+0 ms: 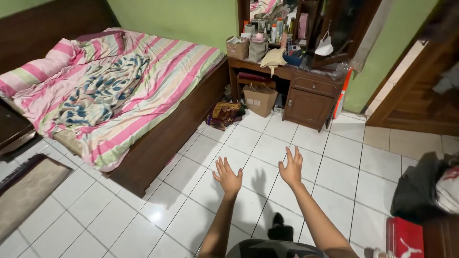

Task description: The recorder picks up, displays, and organizes several prayer mats, a sarong, and a skullcap in a bedroom.

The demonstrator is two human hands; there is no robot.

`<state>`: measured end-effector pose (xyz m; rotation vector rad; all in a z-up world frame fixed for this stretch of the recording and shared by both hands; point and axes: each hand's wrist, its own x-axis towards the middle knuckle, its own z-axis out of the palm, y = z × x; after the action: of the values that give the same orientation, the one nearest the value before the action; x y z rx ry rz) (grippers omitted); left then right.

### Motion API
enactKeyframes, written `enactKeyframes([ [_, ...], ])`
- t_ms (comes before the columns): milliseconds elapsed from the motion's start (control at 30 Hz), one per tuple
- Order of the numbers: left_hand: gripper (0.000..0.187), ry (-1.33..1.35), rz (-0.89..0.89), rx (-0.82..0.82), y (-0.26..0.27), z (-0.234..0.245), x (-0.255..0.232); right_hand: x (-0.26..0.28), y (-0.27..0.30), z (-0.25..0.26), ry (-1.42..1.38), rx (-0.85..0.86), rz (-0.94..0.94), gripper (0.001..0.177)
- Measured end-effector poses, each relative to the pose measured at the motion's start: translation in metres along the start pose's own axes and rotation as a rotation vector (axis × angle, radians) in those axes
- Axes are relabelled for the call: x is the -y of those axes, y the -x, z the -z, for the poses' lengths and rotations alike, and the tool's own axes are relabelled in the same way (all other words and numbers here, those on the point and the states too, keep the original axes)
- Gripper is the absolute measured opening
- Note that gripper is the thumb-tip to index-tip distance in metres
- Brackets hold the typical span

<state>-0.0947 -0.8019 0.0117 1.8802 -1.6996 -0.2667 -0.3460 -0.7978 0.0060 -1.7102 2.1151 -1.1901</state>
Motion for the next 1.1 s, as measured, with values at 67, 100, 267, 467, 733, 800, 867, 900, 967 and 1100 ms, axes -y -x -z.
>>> enactKeyframes([
  [67,0.092,0.006,-0.006,-0.031,-0.038,-0.020,-0.006,-0.008,-0.044,-0.018,0.001,-0.005,0.034,0.076],
  [100,0.093,0.008,-0.016,-0.063,-0.058,-0.029,-0.012,-0.012,-0.068,-0.026,-0.002,-0.012,0.064,0.076],
  [267,0.092,-0.058,0.047,-0.081,-0.158,-0.064,-0.039,-0.015,-0.197,-0.056,-0.016,0.038,0.152,0.074],
  [467,0.092,-0.081,0.110,-0.165,-0.252,-0.089,-0.060,-0.005,-0.319,-0.097,-0.072,0.112,0.224,0.074],
  [733,0.095,-0.092,0.292,-0.057,-0.370,-0.142,-0.034,-0.012,-0.435,-0.182,-0.041,0.301,0.184,0.078],
  [800,0.096,-0.102,0.336,-0.037,-0.410,-0.154,-0.024,-0.015,-0.468,-0.210,-0.019,0.305,0.191,0.079],
  [867,0.097,-0.083,0.324,-0.095,-0.453,-0.170,-0.018,-0.021,-0.505,-0.239,-0.055,0.291,0.219,0.079],
  [900,0.097,-0.064,0.311,-0.150,-0.475,-0.175,-0.016,-0.022,-0.524,-0.252,-0.089,0.278,0.244,0.079],
  [967,0.097,-0.090,0.313,-0.165,-0.533,-0.186,-0.018,-0.012,-0.569,-0.274,-0.073,0.303,0.232,0.080],
  [1100,0.095,-0.116,0.269,-0.185,-0.621,-0.200,-0.029,0.011,-0.646,-0.299,-0.156,0.347,0.212,0.079],
])
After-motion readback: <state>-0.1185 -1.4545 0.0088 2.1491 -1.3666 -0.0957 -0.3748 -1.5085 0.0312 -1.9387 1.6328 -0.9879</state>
